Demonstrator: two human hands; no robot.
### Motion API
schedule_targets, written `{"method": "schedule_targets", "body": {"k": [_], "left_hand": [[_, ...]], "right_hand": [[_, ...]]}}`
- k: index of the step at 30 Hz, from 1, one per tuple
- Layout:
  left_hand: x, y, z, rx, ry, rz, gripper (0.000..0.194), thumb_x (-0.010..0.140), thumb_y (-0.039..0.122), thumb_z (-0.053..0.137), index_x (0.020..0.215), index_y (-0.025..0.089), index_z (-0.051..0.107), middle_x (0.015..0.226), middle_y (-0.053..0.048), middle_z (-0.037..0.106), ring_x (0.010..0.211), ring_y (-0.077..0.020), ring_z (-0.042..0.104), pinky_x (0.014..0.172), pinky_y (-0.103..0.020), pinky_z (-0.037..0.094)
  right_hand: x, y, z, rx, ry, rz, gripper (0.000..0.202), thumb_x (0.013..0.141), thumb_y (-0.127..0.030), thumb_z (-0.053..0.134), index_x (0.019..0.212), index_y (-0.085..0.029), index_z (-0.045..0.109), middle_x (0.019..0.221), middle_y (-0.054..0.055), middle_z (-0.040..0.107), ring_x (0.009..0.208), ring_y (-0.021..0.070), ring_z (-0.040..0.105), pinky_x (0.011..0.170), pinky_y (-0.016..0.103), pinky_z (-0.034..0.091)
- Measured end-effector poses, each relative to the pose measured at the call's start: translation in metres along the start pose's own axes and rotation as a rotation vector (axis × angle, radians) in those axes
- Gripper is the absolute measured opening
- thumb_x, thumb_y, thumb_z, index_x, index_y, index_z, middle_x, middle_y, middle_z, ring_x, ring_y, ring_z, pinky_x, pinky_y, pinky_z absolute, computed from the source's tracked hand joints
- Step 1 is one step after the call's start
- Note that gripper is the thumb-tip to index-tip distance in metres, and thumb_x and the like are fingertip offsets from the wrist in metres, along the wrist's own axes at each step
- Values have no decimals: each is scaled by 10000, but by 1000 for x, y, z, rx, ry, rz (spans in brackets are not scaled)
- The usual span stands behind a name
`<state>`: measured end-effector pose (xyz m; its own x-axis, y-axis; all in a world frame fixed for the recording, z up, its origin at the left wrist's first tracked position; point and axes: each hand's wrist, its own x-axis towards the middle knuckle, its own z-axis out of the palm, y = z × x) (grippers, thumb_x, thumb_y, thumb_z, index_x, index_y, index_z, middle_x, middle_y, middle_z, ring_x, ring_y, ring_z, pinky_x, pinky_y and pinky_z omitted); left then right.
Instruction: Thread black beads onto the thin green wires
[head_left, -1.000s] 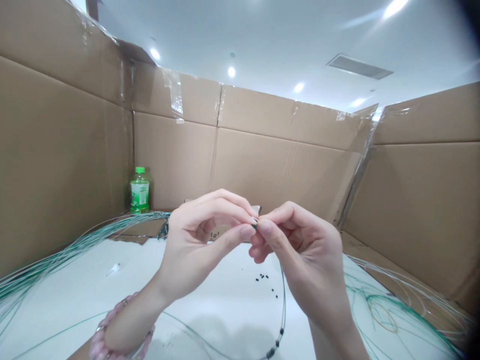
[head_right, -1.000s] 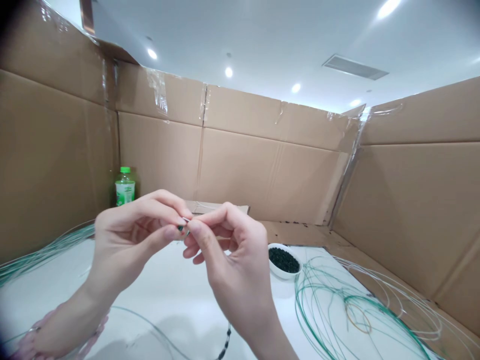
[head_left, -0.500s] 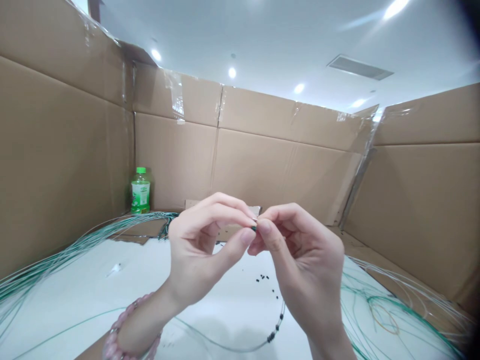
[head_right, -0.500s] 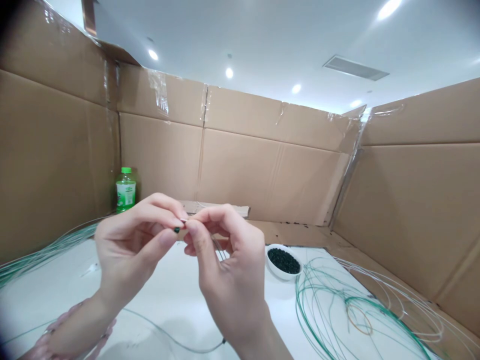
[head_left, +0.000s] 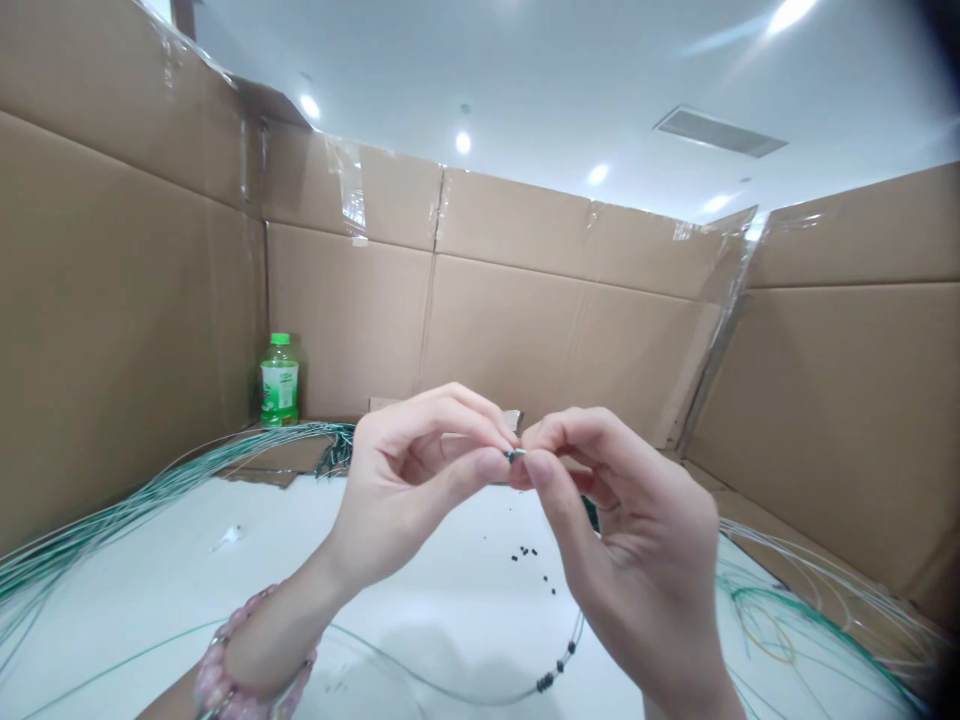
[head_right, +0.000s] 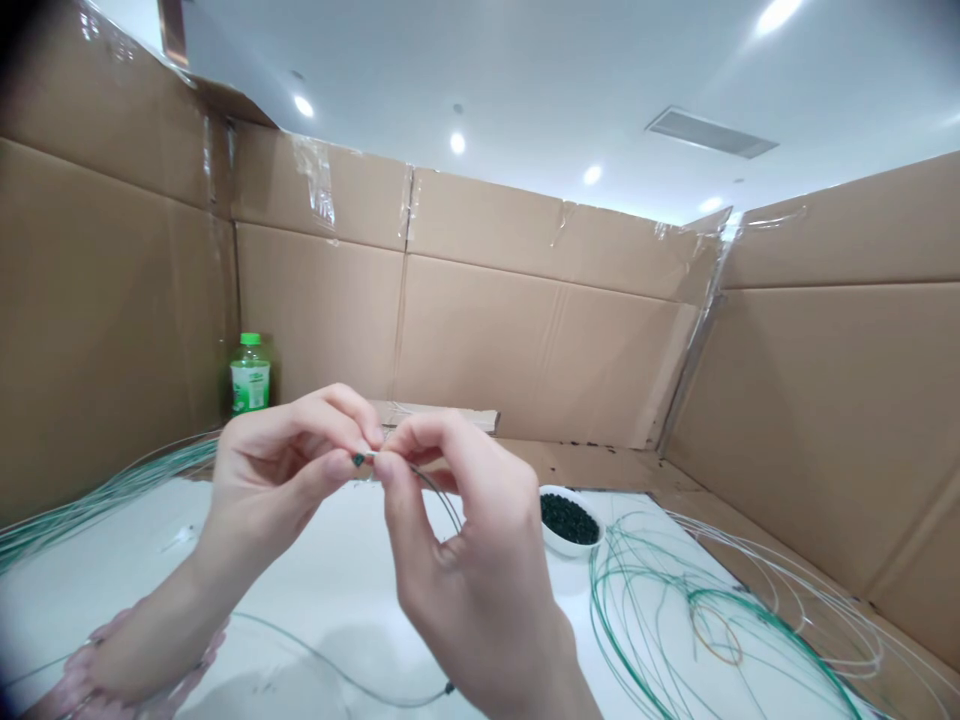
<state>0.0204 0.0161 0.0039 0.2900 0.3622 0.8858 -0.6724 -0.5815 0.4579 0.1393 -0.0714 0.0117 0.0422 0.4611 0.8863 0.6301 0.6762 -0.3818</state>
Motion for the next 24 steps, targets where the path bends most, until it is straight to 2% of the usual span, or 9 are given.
{"method": "schedule_targets", "body": {"k": [12, 17, 21, 24], "left_hand": [[0, 2, 0, 124, 12, 19, 75, 767, 98, 674, 752, 171, 690, 772, -14, 638, 622, -66, 614, 503, -123, 521], [0, 4, -3, 253, -8, 64, 86, 768, 93, 667, 762, 177, 682, 785, -12, 641, 598, -60, 595, 462, -119, 480], [-1, 4, -7, 409, -40, 129, 145, 757, 50, 661, 786, 190, 680, 791, -17, 650, 718, -99, 619, 587, -173, 524], [-1, 3, -9, 441, -54, 151, 168, 755, 33, 655, 803, 192, 679, 799, -22, 653, 751, -115, 625, 645, -208, 540]], "right_hand": [[-1, -1, -1, -50, -17, -27, 107, 836, -88, 544, 814, -193, 552, 729, -32, 623, 644, 58, 598, 626, 129, 546], [-1, 0, -2, -114, -6, -68, 110, 833, -77, 551, 821, -186, 549, 738, -55, 622, 659, 23, 589, 662, 75, 524], [0, 2, -3, -176, -25, -103, 103, 837, -81, 557, 834, -184, 554, 748, -60, 631, 666, 20, 596, 666, 79, 521], [1, 3, -2, -136, -21, -67, 101, 833, -85, 564, 818, -185, 570, 730, -49, 644, 644, 39, 610, 642, 107, 539]]}}
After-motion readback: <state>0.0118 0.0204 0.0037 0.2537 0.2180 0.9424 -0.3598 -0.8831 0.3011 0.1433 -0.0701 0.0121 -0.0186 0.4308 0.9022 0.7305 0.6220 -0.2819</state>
